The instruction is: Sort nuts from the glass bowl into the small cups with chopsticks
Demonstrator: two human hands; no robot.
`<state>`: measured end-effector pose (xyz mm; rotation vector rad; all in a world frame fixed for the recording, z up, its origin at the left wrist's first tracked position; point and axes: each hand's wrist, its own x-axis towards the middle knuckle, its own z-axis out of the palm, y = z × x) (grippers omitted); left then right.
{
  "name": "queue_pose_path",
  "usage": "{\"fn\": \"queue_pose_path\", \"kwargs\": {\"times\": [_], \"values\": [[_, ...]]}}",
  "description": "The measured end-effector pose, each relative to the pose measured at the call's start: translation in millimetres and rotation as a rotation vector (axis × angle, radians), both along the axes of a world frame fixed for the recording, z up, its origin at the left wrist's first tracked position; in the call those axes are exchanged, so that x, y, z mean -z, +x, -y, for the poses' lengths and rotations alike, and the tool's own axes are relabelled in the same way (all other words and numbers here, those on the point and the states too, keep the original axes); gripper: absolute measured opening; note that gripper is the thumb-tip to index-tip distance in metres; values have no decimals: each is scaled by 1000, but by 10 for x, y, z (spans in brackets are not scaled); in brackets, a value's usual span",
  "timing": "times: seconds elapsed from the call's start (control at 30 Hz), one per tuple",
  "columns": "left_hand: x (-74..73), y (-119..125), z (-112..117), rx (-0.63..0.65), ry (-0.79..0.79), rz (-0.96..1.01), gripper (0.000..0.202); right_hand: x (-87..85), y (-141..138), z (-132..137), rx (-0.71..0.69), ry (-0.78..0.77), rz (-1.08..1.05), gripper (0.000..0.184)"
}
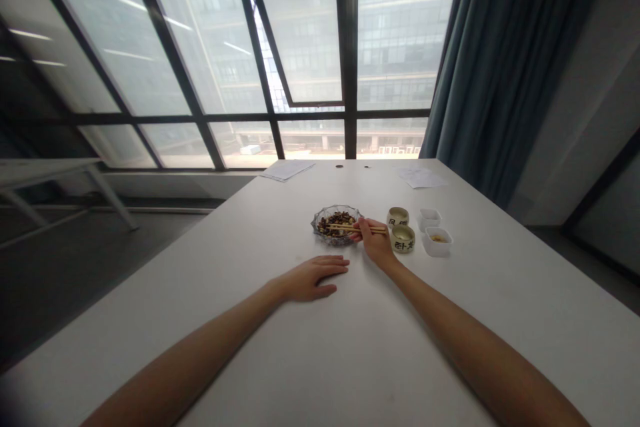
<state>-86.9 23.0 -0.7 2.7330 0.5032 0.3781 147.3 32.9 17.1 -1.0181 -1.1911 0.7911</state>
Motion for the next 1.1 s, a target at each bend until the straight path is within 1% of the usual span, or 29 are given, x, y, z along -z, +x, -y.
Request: {"fn": "queue_pose_path", "kwargs": {"times": [0.1,0.33,0.57,0.7,0.93,1.0,1.1], "values": [[8,-2,-5,7,1,4,56,20,-13,1,4,-4,8,60],[17,-3,-12,9,2,4,55,7,-11,54,-21,-24,72,56],[-4,-2,2,-5,2,-7,55,1,-71,-5,-14,-50,58,56],[-18,-1,11,-8,2,-7,55,37,-88,-29,31,-35,27,58],[-19,-3,12,-13,-1,-12,55,133,-36,-74,134,-4,-72,60],[-11,-1,10,-10,-3,-12,55,118,-17,-79,150,1,-107,60],[-5,1,9,-7,-6,-8,54,31,33,-58,169,19,-149,62]]}}
